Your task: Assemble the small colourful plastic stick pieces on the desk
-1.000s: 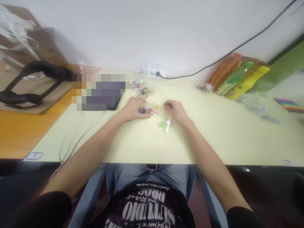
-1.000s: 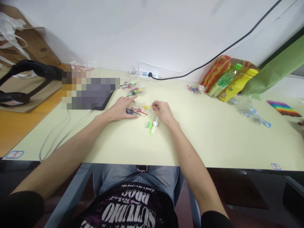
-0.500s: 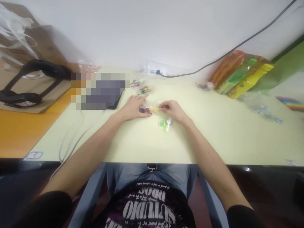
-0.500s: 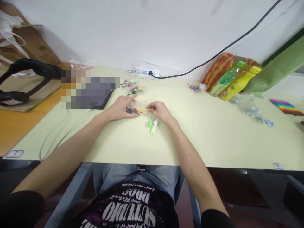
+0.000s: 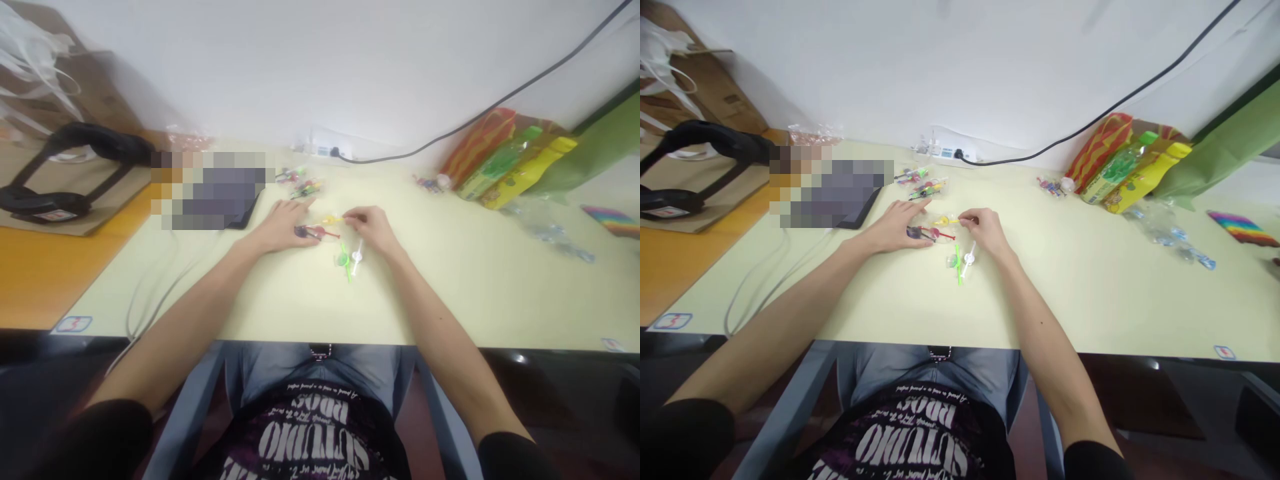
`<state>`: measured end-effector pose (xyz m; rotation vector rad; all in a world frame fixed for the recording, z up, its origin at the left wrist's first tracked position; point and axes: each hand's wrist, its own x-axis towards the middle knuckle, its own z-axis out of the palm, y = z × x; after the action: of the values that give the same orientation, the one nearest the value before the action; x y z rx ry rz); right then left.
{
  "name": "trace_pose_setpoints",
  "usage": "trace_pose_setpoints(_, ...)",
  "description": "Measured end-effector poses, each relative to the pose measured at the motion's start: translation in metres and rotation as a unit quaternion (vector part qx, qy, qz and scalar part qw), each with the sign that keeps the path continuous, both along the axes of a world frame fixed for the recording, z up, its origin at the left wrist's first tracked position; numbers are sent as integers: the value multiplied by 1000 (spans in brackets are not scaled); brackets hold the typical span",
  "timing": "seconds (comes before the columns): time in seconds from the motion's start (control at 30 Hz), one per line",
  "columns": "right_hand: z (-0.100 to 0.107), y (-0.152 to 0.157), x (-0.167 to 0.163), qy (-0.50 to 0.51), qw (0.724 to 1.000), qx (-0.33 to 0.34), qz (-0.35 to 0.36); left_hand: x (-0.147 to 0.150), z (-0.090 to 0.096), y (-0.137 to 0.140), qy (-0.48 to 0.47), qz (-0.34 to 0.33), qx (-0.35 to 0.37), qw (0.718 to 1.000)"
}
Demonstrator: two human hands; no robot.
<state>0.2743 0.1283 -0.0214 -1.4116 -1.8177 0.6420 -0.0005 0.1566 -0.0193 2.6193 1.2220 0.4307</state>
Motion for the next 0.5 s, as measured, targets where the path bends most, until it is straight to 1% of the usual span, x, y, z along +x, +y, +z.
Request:
trace_pose_setpoints(0.13,-1,-1,-7,12,999,3,34,-1,-1,1,-5,-5,0,1000)
trace_pose_setpoints(0.27,-7,0,-16,38,998,32,23,0,-2,1,-12,-4,1,1000)
trace_pose_setpoints(0.37,-11,2,-25,11,998,57,-1,1,-2,1,-19,-9,1,1000)
trace_pose_setpoints(0.43,-12,3,-31,-11,998,60,-6,1,-2,0,-24,-13,0,1000)
trace_pose_setpoints(0.5,-9,2,-36,-28,998,54,25,2,-3,0,-27,-14,0,1000)
